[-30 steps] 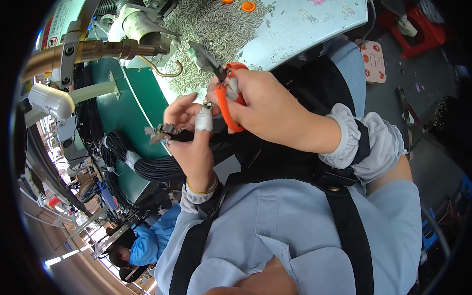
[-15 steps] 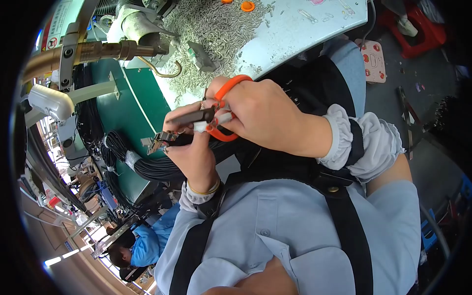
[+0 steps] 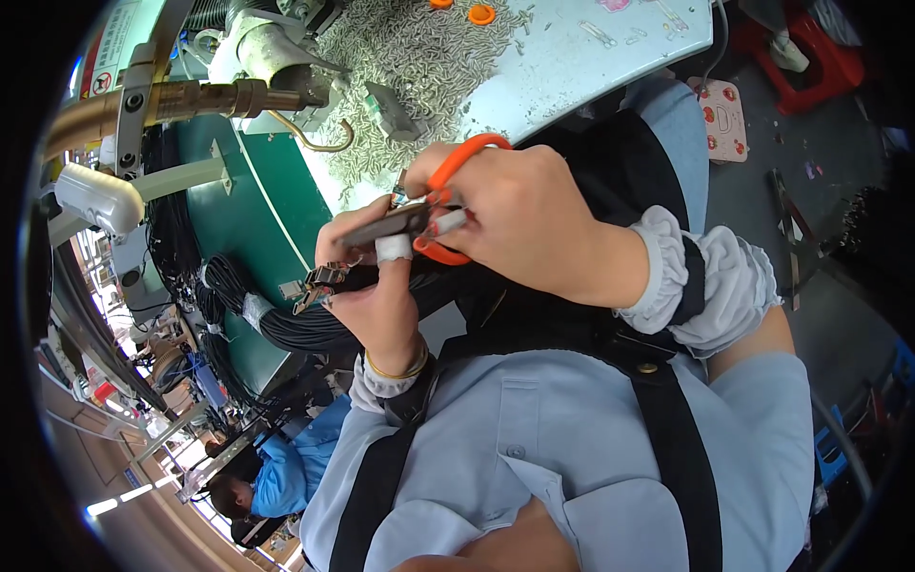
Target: Manually stripping and trimming wires on electronic components using hand tools on an assembly line.
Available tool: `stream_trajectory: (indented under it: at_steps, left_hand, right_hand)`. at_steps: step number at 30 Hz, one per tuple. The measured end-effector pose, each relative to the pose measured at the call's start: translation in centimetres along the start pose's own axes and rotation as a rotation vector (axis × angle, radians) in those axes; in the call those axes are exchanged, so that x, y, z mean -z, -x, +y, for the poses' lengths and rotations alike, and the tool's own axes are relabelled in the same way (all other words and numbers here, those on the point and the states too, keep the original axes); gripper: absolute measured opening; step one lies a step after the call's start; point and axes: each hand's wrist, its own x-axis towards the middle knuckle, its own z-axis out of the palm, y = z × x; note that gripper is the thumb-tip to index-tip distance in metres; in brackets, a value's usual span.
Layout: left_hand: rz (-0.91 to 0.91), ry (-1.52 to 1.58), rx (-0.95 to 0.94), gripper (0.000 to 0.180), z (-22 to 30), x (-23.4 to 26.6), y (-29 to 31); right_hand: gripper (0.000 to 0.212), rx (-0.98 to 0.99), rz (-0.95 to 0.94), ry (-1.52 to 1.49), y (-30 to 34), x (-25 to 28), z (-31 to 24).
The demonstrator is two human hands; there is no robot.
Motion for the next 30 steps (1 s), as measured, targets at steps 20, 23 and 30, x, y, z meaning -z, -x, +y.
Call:
stream_trajectory:
  at_steps: [20, 23, 30]
  left_hand:
    - [-0.019, -0.22, -0.253, 0.034, -0.9, -0.1, -0.1]
    - [-0.012, -0.21, -0.27, 0.032, -1.0, -0.2, 0.1]
    - [0.034, -0.071, -0.137, 0.026, 0.1, -0.9, -0.2]
  right_hand:
    - [0.009, -0.213, -0.033, -0.191, 0.4, -0.2, -0.7]
    - [0.009, -0.147, -0.036, -0.075, 0.5, -0.3, -0.8]
    - [0.01, -0.208, -0.047, -0.155, 0.2, 0.0, -0.9]
